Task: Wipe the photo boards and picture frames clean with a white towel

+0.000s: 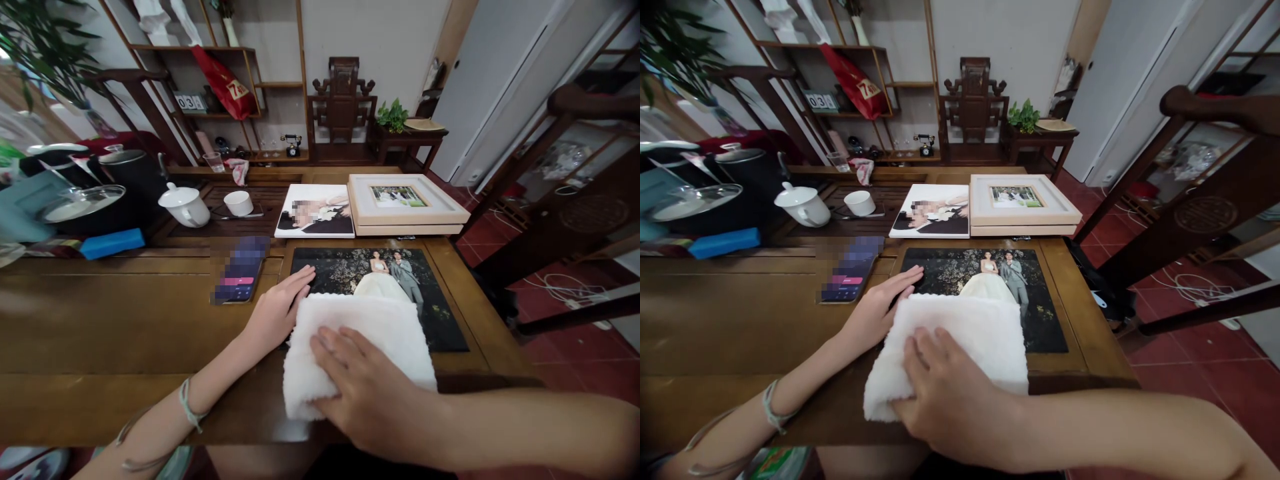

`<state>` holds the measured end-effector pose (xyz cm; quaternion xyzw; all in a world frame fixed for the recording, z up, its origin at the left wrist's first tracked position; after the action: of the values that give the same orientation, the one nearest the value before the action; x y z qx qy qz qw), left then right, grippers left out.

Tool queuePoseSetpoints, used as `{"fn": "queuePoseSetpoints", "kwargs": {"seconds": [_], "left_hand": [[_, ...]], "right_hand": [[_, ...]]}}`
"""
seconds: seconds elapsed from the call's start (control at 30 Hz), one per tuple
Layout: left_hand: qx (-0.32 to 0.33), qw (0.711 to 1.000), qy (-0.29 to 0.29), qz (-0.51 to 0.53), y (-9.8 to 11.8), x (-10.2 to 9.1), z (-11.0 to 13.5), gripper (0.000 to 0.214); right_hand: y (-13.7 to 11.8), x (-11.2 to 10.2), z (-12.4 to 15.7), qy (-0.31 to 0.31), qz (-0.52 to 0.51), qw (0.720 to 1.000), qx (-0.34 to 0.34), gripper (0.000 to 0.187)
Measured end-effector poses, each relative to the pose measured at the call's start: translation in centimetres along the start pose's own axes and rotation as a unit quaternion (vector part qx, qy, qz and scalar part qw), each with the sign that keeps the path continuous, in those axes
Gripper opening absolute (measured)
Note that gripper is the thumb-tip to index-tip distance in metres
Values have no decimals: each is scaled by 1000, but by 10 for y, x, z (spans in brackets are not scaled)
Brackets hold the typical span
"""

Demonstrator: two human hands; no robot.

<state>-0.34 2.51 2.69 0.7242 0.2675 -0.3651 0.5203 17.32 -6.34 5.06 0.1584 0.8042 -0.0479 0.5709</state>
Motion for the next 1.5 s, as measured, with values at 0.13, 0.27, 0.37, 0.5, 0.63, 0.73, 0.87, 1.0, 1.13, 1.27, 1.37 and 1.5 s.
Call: {"fn": "queuePoseSetpoints", "kwargs": {"seconds": [0.13,0.27,0.37,0.5,0.63,0.73,0.87,1.0,1.13,1.27,1.37,1.5], "left_hand": [[4,1000,-5,-21,0,2,1,40],[10,999,4,-30,-1,3,1,39],[11,999,13,-38,-2,5,2,39],[20,999,20,-38,-3,7,3,40],[24,999,10,-34,-2,7,3,41],[22,999,5,-33,-1,6,3,41],[23,999,0,-38,-1,6,3,41],[21,999,15,-38,-1,6,3,39],[19,999,19,-36,-1,5,3,38],[17,999,15,-40,-1,5,3,38],[16,999,4,-46,-1,5,3,40],[14,999,-9,-49,0,4,3,42]], "right_hand": [[47,-4,-1,-61,-66,995,52,28],[114,-3,-9,-95,-74,987,108,40],[138,-1,-12,-107,-69,987,98,42],[118,-2,-4,-131,-84,987,38,45],[67,-12,13,-142,-131,981,-34,36],[48,-20,22,-141,-166,973,-82,30],[75,-20,22,-146,-184,971,-51,39],[135,-10,18,-103,-124,987,23,34],[169,-3,17,-80,-99,989,75,29],[139,-3,19,-92,-96,991,32,36],[92,-7,22,-116,-126,985,-22,41],[57,-17,25,-139,-164,972,-91,42]]}}
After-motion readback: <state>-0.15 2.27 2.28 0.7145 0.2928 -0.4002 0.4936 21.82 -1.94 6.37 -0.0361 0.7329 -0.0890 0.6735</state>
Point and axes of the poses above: each hand's wrist, its own z-axis away from the middle knuckle, its own x-axis out of the palm, y = z × x, the point moved 2 cm from there along -z, towards the middle knuckle, and after that the axes turned 8 degrees about -x, right-handed, at the moved point
